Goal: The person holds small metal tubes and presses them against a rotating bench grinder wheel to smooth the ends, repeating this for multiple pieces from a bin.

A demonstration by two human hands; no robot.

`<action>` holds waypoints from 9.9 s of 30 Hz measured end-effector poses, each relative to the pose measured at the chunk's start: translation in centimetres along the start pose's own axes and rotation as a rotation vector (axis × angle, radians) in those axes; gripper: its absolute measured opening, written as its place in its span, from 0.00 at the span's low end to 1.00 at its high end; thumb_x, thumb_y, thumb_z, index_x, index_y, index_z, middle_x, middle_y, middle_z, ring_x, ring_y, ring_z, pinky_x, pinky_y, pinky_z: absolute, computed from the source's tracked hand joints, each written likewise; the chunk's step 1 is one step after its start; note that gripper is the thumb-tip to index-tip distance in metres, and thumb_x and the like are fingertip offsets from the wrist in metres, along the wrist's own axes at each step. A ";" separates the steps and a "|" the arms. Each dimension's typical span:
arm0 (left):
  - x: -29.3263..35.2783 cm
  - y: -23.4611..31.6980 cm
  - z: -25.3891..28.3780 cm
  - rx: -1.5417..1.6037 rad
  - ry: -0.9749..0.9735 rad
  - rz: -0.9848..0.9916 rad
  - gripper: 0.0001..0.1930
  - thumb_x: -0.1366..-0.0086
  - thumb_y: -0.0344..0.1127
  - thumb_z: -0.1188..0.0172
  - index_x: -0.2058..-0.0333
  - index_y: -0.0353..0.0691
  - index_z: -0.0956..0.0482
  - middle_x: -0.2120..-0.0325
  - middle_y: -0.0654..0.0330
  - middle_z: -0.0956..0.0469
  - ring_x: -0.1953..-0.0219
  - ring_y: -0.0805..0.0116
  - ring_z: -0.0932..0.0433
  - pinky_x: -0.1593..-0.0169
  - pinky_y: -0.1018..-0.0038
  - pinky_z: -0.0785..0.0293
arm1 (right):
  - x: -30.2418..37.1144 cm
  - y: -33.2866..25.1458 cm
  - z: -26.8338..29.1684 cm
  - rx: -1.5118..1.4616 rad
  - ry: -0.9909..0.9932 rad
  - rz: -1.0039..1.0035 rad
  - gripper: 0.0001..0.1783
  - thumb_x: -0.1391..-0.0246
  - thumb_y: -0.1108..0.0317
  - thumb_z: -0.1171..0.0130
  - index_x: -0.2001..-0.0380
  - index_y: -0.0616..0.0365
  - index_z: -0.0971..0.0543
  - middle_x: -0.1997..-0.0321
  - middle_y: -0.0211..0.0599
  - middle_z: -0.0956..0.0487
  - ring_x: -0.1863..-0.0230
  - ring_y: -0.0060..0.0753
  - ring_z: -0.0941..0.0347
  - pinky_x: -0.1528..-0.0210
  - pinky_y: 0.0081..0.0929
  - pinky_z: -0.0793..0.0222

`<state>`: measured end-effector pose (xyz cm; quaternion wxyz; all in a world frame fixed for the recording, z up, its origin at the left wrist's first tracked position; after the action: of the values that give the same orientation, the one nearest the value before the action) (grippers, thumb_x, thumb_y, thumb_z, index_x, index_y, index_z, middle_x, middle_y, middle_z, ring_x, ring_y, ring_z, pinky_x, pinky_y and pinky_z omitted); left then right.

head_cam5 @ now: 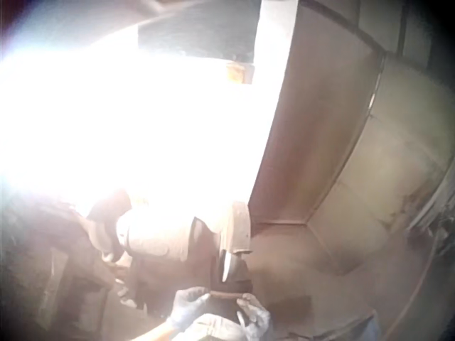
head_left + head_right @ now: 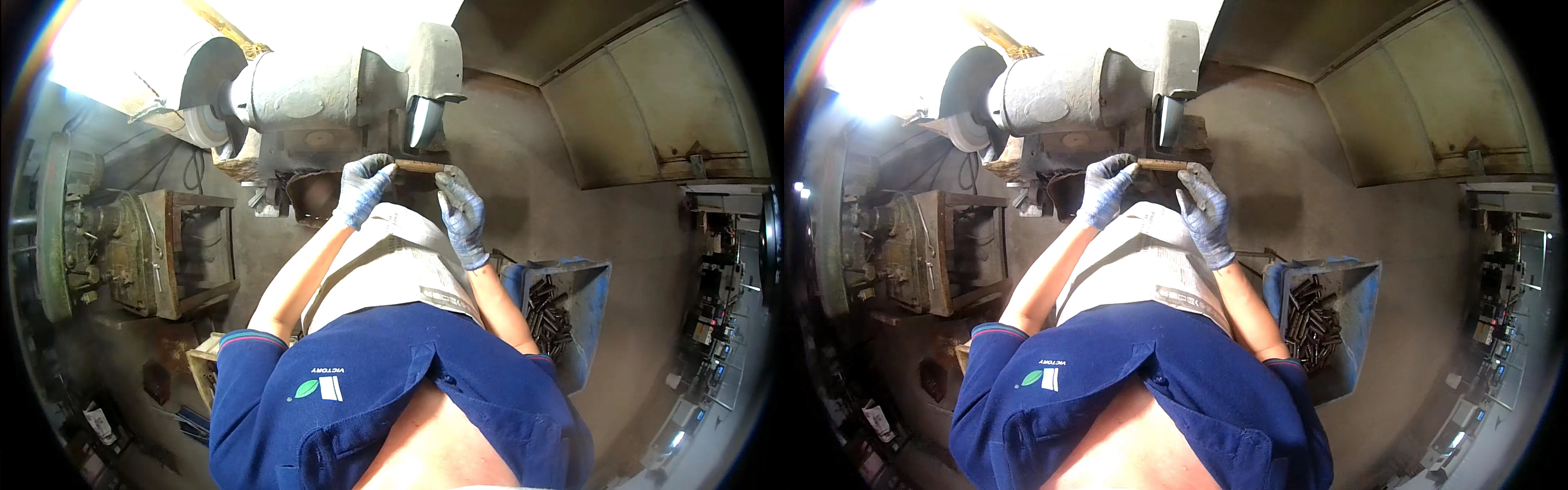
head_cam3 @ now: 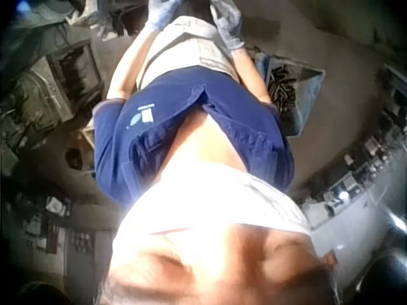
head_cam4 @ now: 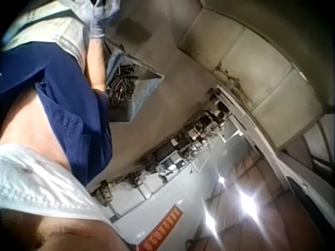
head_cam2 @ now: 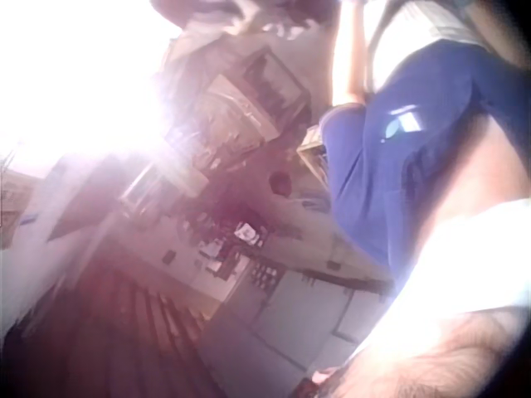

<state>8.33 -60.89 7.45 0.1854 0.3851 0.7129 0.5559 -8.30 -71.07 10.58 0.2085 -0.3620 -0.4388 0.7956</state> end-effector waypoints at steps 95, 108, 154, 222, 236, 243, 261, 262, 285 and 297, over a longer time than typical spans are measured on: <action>5.0 5.1 -0.1 0.091 -0.193 -0.039 0.07 0.41 0.31 0.39 0.67 0.32 0.22 0.75 0.63 0.23 0.74 0.80 0.28 0.68 0.82 0.29 | 2.9 -8.0 1.4 -0.092 -0.022 0.101 0.21 0.50 0.61 0.40 0.56 0.65 0.23 0.48 0.49 0.28 0.48 0.43 0.29 0.44 0.34 0.34; 3.1 2.3 0.3 0.088 -0.100 0.041 0.08 0.41 0.26 0.40 0.63 0.30 0.22 0.71 0.59 0.20 0.69 0.76 0.23 0.62 0.80 0.25 | 1.8 -4.4 1.4 0.103 -0.092 0.243 0.16 0.48 0.72 0.42 0.54 0.64 0.24 0.45 0.43 0.31 0.45 0.36 0.32 0.42 0.30 0.36; -5.3 -5.4 -2.8 0.149 0.154 0.186 0.05 0.41 0.26 0.42 0.69 0.31 0.20 0.76 0.60 0.21 0.77 0.74 0.24 0.71 0.78 0.26 | -1.3 10.1 -0.4 -0.450 0.048 -0.417 0.12 0.43 0.70 0.46 0.59 0.67 0.23 0.59 0.41 0.21 0.58 0.31 0.25 0.49 0.28 0.29; -5.2 -3.3 1.5 0.038 0.190 0.179 0.04 0.40 0.27 0.43 0.71 0.34 0.21 0.76 0.60 0.21 0.76 0.74 0.25 0.69 0.79 0.28 | -2.0 9.1 -4.8 -0.420 0.061 -0.257 0.07 0.48 0.75 0.42 0.65 0.63 0.20 0.63 0.36 0.19 0.61 0.26 0.25 0.56 0.23 0.31; 3.5 3.0 -1.8 0.029 -0.064 0.049 0.08 0.42 0.25 0.40 0.63 0.31 0.21 0.71 0.62 0.20 0.71 0.80 0.25 0.66 0.83 0.27 | 2.0 -3.1 2.9 0.063 -0.020 0.295 0.25 0.55 0.62 0.35 0.55 0.66 0.24 0.49 0.53 0.27 0.44 0.48 0.31 0.42 0.36 0.36; 4.5 4.0 -5.9 0.086 -0.236 -0.050 0.08 0.42 0.25 0.39 0.62 0.31 0.21 0.70 0.62 0.20 0.70 0.80 0.26 0.64 0.82 0.27 | 3.5 -5.5 6.9 0.049 0.036 0.409 0.31 0.54 0.52 0.35 0.53 0.65 0.24 0.45 0.51 0.30 0.46 0.49 0.30 0.44 0.38 0.34; 3.5 -4.0 -0.1 -0.198 -0.348 0.344 0.04 0.39 0.31 0.41 0.70 0.37 0.22 0.79 0.68 0.23 0.82 0.85 0.33 0.78 0.87 0.36 | 26.8 0.5 25.6 0.686 0.534 -0.574 0.21 0.64 0.64 0.30 0.66 0.64 0.21 0.55 0.46 0.24 0.49 0.43 0.29 0.45 0.31 0.34; 3.6 -4.1 0.1 -0.201 -0.334 0.379 0.04 0.39 0.31 0.41 0.71 0.37 0.22 0.80 0.69 0.23 0.84 0.85 0.34 0.79 0.87 0.37 | 27.7 1.9 26.6 0.763 0.553 -0.628 0.22 0.64 0.64 0.29 0.65 0.64 0.21 0.55 0.46 0.23 0.49 0.43 0.29 0.45 0.31 0.34; 32.6 -0.6 23.2 -0.406 0.984 0.021 0.09 0.44 0.34 0.44 0.69 0.35 0.19 0.77 0.59 0.20 0.74 0.73 0.22 0.66 0.75 0.25 | 7.7 2.2 -1.0 -0.366 -0.623 -0.657 0.28 0.39 0.49 0.54 0.54 0.69 0.27 0.55 0.44 0.25 0.57 0.36 0.27 0.49 0.32 0.32; 58.2 -5.4 30.5 -0.842 1.298 0.692 0.12 0.46 0.39 0.41 0.64 0.42 0.19 0.68 0.51 0.20 0.67 0.58 0.21 0.60 0.66 0.27 | 5.2 -0.5 -6.3 -0.192 -0.870 -0.573 0.35 0.42 0.42 0.53 0.53 0.71 0.29 0.53 0.48 0.26 0.52 0.38 0.28 0.47 0.32 0.31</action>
<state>-9.39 2.42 2.40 -0.3132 0.0847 0.2534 0.9113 -6.93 -63.96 6.79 0.1818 0.1186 -0.6370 0.7397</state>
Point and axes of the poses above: each hand's wrist, its own x-axis away from the middle knuckle, its own z-axis out of the back of the hand, y = z × x, the point moved 3 cm from there along -x, towards the middle knuckle
